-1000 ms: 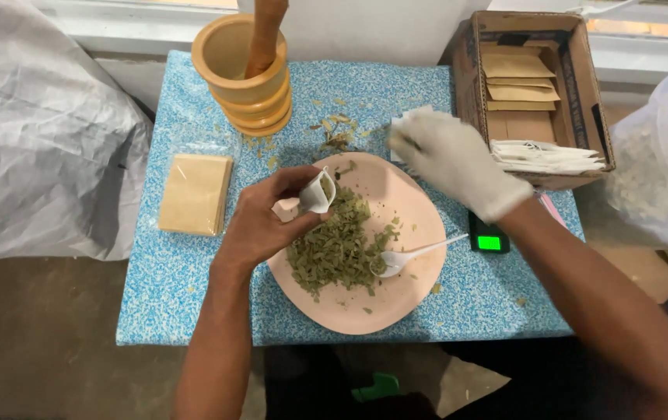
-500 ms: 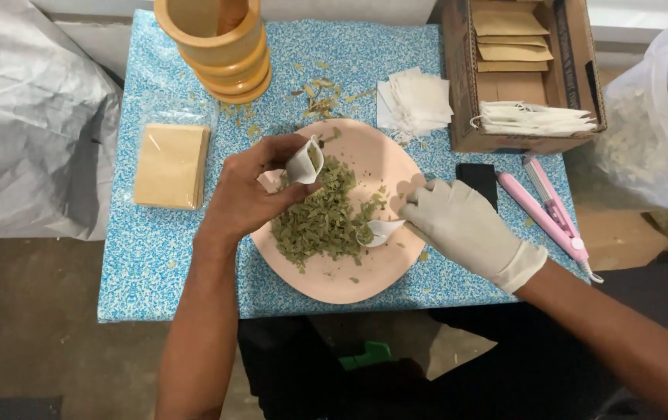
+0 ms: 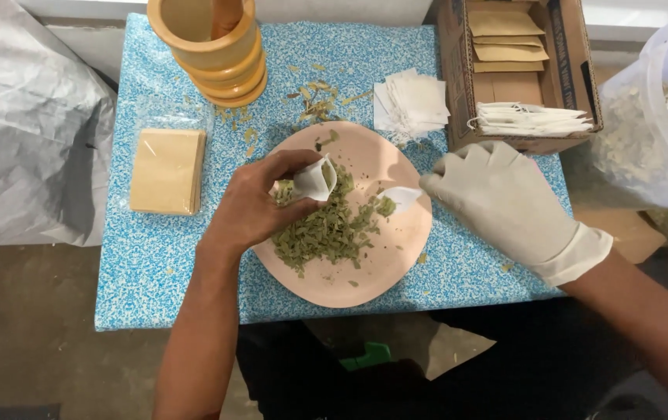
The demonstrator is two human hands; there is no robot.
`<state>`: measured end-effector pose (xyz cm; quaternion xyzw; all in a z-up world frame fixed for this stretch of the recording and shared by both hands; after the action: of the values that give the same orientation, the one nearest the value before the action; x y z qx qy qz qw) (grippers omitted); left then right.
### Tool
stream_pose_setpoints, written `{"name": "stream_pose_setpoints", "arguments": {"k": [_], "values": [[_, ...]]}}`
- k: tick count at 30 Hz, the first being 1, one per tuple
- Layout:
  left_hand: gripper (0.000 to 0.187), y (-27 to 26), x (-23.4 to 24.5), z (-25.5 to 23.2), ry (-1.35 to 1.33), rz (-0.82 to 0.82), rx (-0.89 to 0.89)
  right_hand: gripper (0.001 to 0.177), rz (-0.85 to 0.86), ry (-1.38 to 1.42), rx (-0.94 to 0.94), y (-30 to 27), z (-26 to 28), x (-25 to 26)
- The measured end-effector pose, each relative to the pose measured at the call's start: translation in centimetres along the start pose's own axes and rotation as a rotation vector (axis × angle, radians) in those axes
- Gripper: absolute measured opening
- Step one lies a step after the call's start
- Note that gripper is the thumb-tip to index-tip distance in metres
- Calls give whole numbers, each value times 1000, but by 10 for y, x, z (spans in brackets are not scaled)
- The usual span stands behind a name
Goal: Filling small tea bags with loose tea leaves using a spoon and sealing them with a hand-held heat sealer.
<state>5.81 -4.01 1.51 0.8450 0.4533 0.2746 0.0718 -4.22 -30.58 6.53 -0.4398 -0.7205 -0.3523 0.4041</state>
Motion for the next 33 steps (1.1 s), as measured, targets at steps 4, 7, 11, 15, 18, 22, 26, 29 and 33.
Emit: {"name": "stream_pose_setpoints", "arguments": {"k": [4,7,11,15,18,22,26,29,33], "values": [[67,-1,1,-1,7,1,-4,10,-45,-115,-12,5,9,20],[66,-1,2,-2,20,-9,-36,8,-23,-108,-17,13,13,27],[65,0,3,-7,1,-10,-69,6,30,18,-85,18,6,35],[60,-6,-1,1,125,49,-120,29,-62,-130,-127,-3,-9,9],[60,-6,-1,0,128,46,-132,31,124,98,3,-15,-3,-14],[61,-6,-1,1,154,58,-98,25,422,231,-24,-19,23,-18],[63,-3,3,-6,-47,-28,-71,18,362,409,-71,-5,44,-14],[64,-2,4,-5,-45,-35,-69,17,362,501,-144,8,48,-22],[64,-3,4,-4,-63,-40,-95,22,363,593,-211,18,50,-22]]}}
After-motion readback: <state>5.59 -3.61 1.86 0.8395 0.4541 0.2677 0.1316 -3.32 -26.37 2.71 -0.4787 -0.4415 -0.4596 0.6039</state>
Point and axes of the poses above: each hand's wrist, its own y-axis towards the middle knuckle, its own x-axis out of the back of the hand, z = x × y, the point moved 7 cm from there along y, towards the middle knuckle, and after that the axes turned 10 degrees about -x, right-handed, at the moved point
